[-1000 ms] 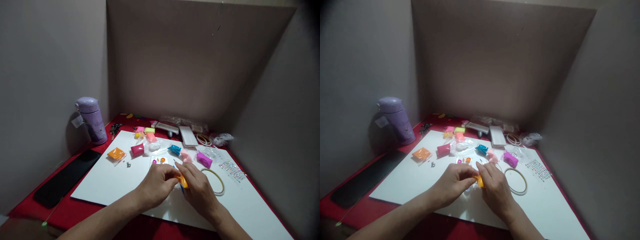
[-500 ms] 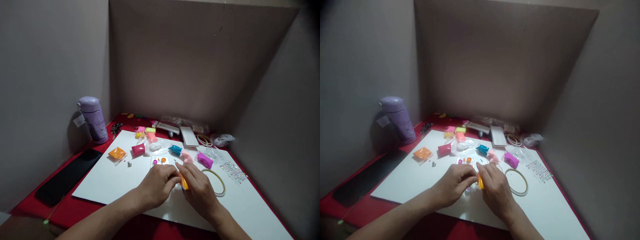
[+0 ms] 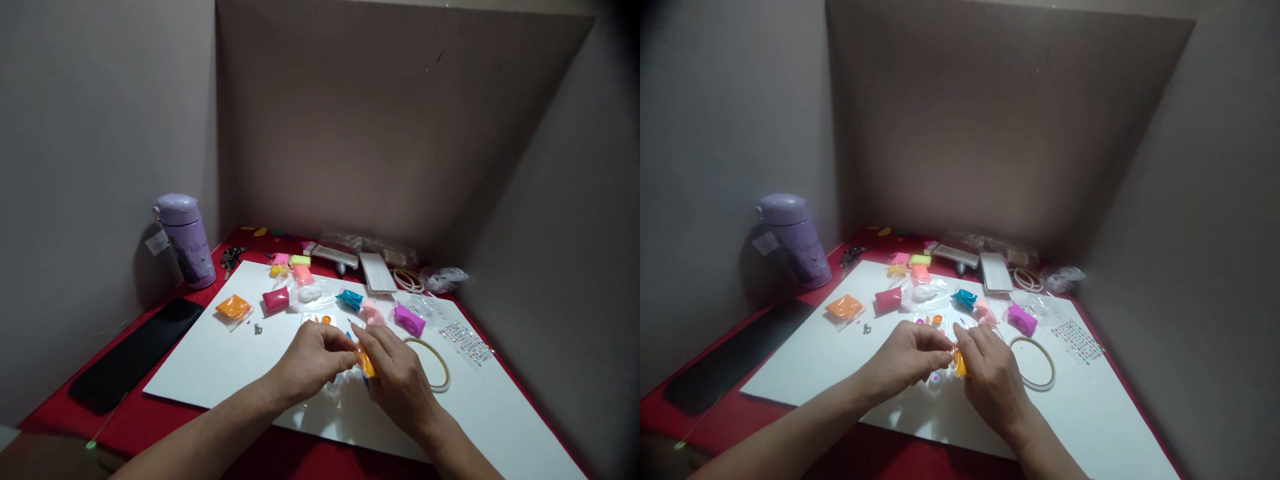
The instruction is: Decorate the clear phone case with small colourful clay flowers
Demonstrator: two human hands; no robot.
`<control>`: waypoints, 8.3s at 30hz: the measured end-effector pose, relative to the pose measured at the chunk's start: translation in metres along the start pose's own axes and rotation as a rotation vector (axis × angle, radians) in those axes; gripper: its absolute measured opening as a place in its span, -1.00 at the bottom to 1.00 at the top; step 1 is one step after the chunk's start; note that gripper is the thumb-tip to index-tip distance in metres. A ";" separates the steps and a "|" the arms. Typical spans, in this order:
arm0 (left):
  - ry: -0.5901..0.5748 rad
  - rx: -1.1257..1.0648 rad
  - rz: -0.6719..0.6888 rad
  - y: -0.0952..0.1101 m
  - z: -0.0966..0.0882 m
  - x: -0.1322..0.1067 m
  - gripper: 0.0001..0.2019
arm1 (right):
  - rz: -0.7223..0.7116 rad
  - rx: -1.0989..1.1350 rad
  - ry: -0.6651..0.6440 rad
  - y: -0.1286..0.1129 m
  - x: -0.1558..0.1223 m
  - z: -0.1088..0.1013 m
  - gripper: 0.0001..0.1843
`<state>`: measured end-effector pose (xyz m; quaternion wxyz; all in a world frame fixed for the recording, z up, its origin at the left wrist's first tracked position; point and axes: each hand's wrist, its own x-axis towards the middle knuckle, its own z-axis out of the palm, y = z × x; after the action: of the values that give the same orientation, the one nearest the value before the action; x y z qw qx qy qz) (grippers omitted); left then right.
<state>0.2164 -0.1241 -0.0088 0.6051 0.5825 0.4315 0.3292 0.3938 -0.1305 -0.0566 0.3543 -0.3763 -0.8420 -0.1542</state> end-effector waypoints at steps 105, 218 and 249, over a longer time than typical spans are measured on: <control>0.103 -0.547 0.086 -0.008 -0.016 0.020 -0.82 | 0.298 -0.275 -0.230 0.023 -0.011 0.010 -0.73; 0.088 -0.180 0.123 -0.014 -0.013 0.019 -0.91 | 0.085 0.203 0.089 0.002 0.001 -0.005 -0.53; 0.170 -0.184 0.177 -0.013 -0.004 0.014 -0.85 | 0.033 0.170 0.118 0.002 0.003 -0.002 -0.48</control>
<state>0.2177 -0.1112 -0.0230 0.5861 0.5302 0.3961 0.4674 0.3949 -0.1287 -0.0533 0.4367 -0.3487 -0.8234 -0.0982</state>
